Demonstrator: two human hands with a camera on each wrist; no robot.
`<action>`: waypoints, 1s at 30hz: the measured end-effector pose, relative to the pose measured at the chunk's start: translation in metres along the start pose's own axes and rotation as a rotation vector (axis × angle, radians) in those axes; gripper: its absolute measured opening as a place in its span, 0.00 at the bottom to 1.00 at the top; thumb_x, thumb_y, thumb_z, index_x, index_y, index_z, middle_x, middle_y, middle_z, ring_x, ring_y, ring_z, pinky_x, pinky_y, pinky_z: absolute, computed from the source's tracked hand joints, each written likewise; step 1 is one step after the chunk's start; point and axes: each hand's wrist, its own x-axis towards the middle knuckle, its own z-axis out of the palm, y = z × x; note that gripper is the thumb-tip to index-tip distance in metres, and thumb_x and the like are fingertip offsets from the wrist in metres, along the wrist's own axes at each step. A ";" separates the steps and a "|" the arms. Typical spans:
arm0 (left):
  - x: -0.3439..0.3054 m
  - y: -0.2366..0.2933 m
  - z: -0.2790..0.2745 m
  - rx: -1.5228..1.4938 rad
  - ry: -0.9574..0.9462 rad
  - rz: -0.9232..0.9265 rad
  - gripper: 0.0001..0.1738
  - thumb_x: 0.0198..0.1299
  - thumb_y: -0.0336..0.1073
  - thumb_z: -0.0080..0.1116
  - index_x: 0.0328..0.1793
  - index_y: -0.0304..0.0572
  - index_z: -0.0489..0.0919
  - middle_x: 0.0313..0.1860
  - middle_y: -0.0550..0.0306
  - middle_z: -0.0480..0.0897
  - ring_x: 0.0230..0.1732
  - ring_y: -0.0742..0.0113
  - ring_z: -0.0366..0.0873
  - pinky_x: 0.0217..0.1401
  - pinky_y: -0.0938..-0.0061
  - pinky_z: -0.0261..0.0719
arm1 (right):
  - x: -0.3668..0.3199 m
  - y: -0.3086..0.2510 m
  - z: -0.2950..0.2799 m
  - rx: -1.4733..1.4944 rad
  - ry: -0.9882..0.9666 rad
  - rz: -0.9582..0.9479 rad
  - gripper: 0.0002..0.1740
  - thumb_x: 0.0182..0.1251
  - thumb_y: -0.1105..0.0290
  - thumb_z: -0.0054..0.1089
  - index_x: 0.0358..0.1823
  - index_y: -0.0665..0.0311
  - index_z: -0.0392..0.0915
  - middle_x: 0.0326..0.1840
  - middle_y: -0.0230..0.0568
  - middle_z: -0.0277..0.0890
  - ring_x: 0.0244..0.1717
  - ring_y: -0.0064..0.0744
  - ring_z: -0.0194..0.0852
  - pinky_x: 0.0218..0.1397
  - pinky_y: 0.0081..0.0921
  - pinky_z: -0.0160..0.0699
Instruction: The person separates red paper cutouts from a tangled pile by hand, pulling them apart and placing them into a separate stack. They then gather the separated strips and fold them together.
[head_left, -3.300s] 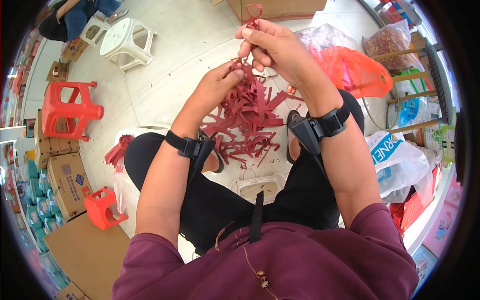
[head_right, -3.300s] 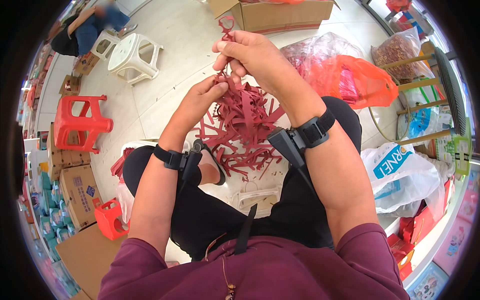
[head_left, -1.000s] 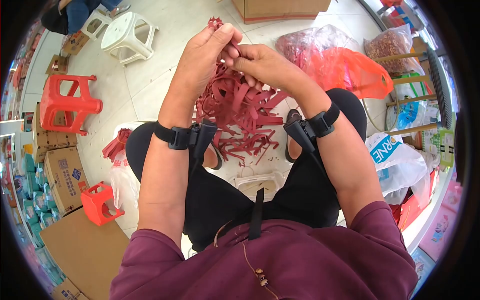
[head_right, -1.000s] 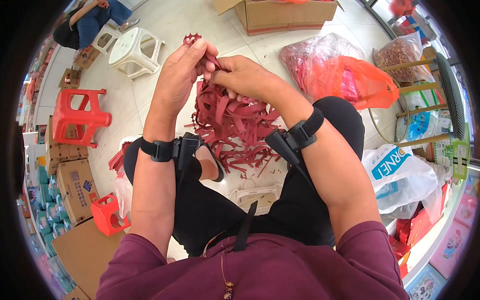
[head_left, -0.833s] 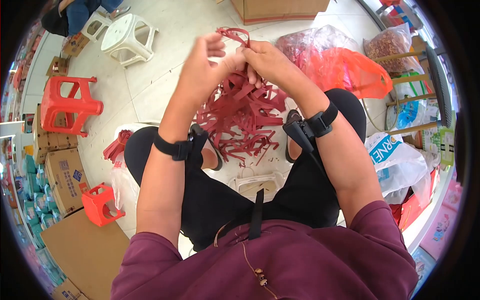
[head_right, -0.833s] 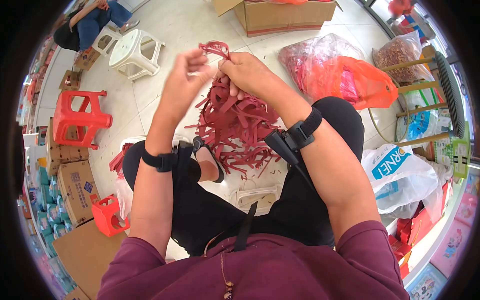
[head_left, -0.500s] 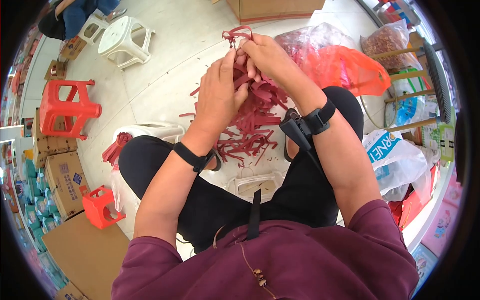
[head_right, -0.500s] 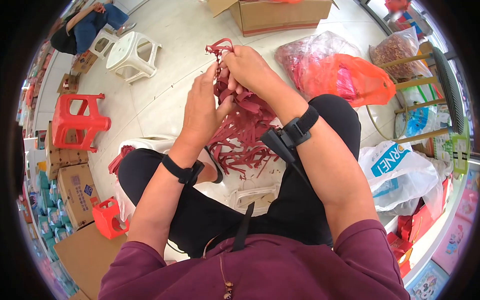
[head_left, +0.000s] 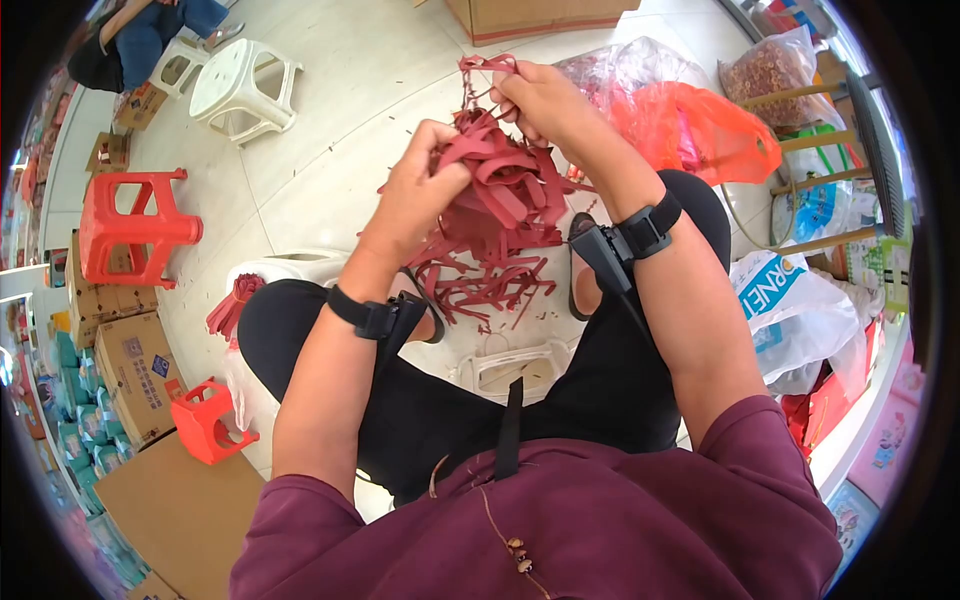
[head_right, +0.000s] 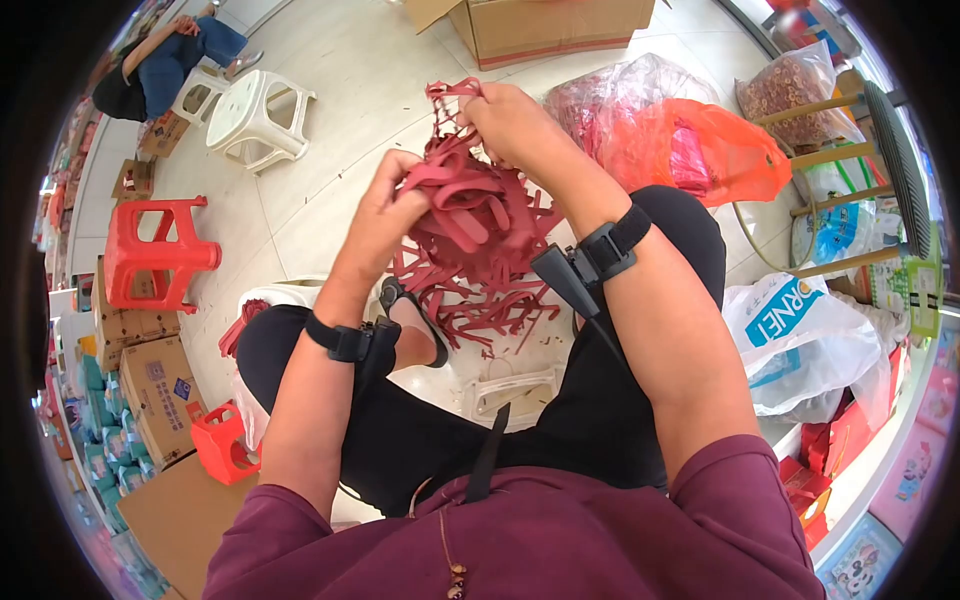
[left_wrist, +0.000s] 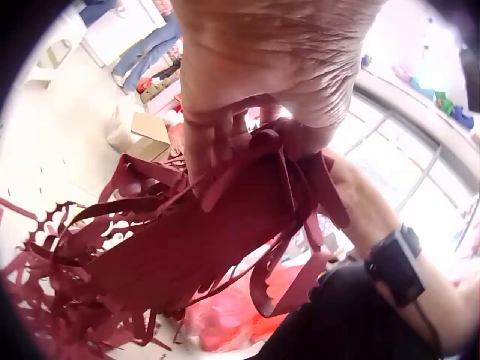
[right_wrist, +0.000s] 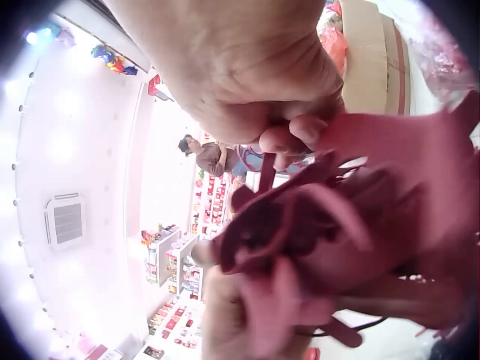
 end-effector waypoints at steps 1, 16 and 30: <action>-0.003 0.012 -0.004 -0.145 -0.026 -0.050 0.11 0.64 0.32 0.57 0.52 0.41 0.74 0.43 0.63 0.78 0.45 0.76 0.73 0.53 0.78 0.74 | 0.001 0.002 0.001 -0.050 0.021 -0.023 0.14 0.75 0.63 0.46 0.42 0.66 0.77 0.26 0.38 0.77 0.21 0.28 0.73 0.26 0.28 0.71; -0.006 0.009 -0.016 -0.043 0.124 -0.088 0.08 0.74 0.37 0.49 0.53 0.45 0.73 0.43 0.65 0.78 0.43 0.79 0.74 0.44 0.81 0.75 | -0.017 0.001 0.005 0.232 -0.238 0.142 0.15 0.79 0.63 0.46 0.46 0.70 0.71 0.29 0.45 0.82 0.21 0.31 0.81 0.20 0.27 0.77; -0.016 0.033 -0.052 -0.234 0.402 0.310 0.10 0.78 0.32 0.39 0.52 0.38 0.73 0.40 0.53 0.82 0.37 0.63 0.82 0.42 0.70 0.80 | -0.001 0.011 -0.002 -0.061 -0.033 0.039 0.15 0.79 0.61 0.47 0.45 0.67 0.74 0.32 0.42 0.84 0.13 0.26 0.71 0.18 0.24 0.71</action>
